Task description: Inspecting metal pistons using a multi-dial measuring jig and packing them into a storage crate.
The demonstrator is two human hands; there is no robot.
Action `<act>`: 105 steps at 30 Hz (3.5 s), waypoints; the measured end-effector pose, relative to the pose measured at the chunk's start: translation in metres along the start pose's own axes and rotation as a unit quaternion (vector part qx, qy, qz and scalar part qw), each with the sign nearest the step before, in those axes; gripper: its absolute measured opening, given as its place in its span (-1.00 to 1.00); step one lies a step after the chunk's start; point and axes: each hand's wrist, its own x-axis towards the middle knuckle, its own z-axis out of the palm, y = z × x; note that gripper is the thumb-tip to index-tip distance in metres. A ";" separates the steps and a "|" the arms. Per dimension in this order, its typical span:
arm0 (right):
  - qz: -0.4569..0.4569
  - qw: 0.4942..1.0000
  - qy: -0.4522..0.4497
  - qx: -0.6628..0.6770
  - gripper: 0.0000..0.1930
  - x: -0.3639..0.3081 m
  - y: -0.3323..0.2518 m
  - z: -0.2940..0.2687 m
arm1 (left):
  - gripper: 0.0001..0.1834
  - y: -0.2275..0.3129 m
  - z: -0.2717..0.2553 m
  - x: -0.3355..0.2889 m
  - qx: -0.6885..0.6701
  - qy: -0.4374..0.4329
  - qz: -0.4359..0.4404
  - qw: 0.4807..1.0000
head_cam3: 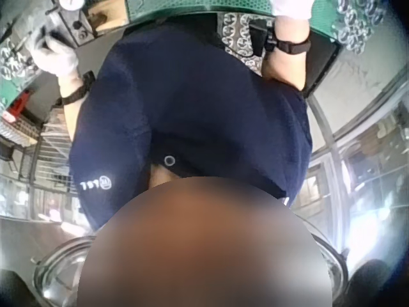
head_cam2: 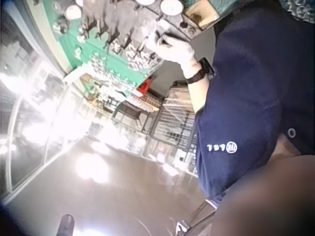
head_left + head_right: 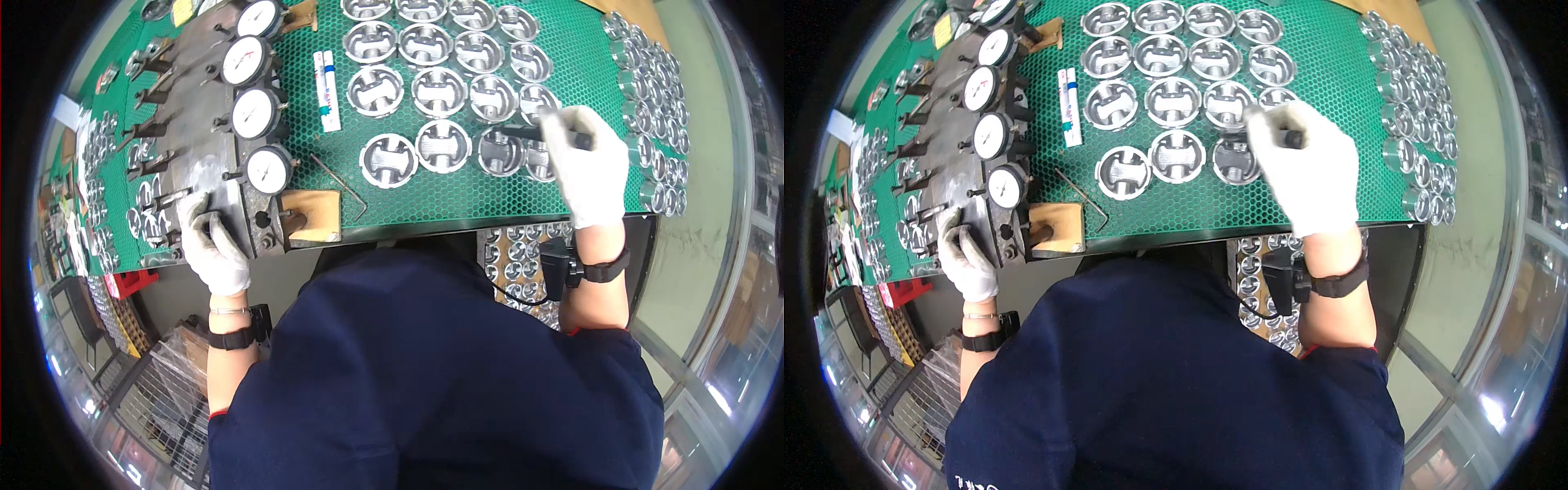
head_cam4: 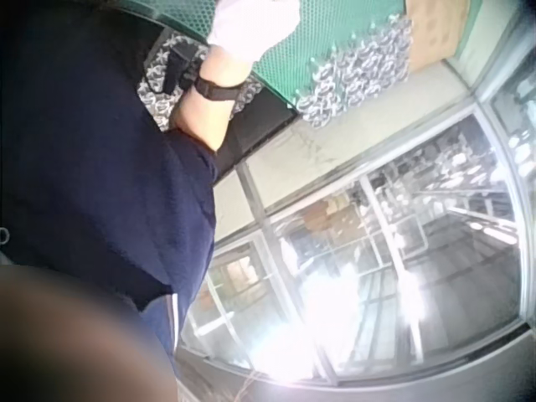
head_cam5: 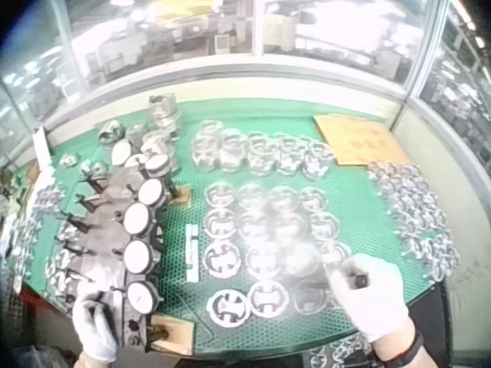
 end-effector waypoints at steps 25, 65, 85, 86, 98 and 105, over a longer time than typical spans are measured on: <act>-0.052 0.989 -0.086 -0.105 -0.69 0.037 -0.014 0.078 | -0.87 0.004 -0.001 0.003 -0.029 0.008 -0.018 0.999; -0.143 0.983 0.011 -0.110 -0.54 0.191 -0.049 0.110 | -0.89 0.005 -0.007 0.008 -0.029 -0.044 -0.037 0.998; -0.193 0.981 -0.007 -0.021 -0.57 0.173 -0.089 0.126 | -0.89 0.006 -0.011 0.009 -0.028 -0.045 -0.031 0.998; -0.193 0.981 -0.008 -0.022 -0.57 0.166 -0.092 0.118 | -0.90 0.006 -0.011 0.009 -0.027 -0.045 -0.027 0.998; -0.152 0.983 -0.073 -0.071 -0.61 0.142 -0.085 0.141 | -0.91 0.007 -0.010 0.010 -0.033 -0.035 -0.021 0.999; -0.149 0.984 -0.075 -0.069 -0.58 0.139 -0.080 0.136 | -0.89 0.008 -0.011 0.010 -0.027 -0.033 -0.032 0.999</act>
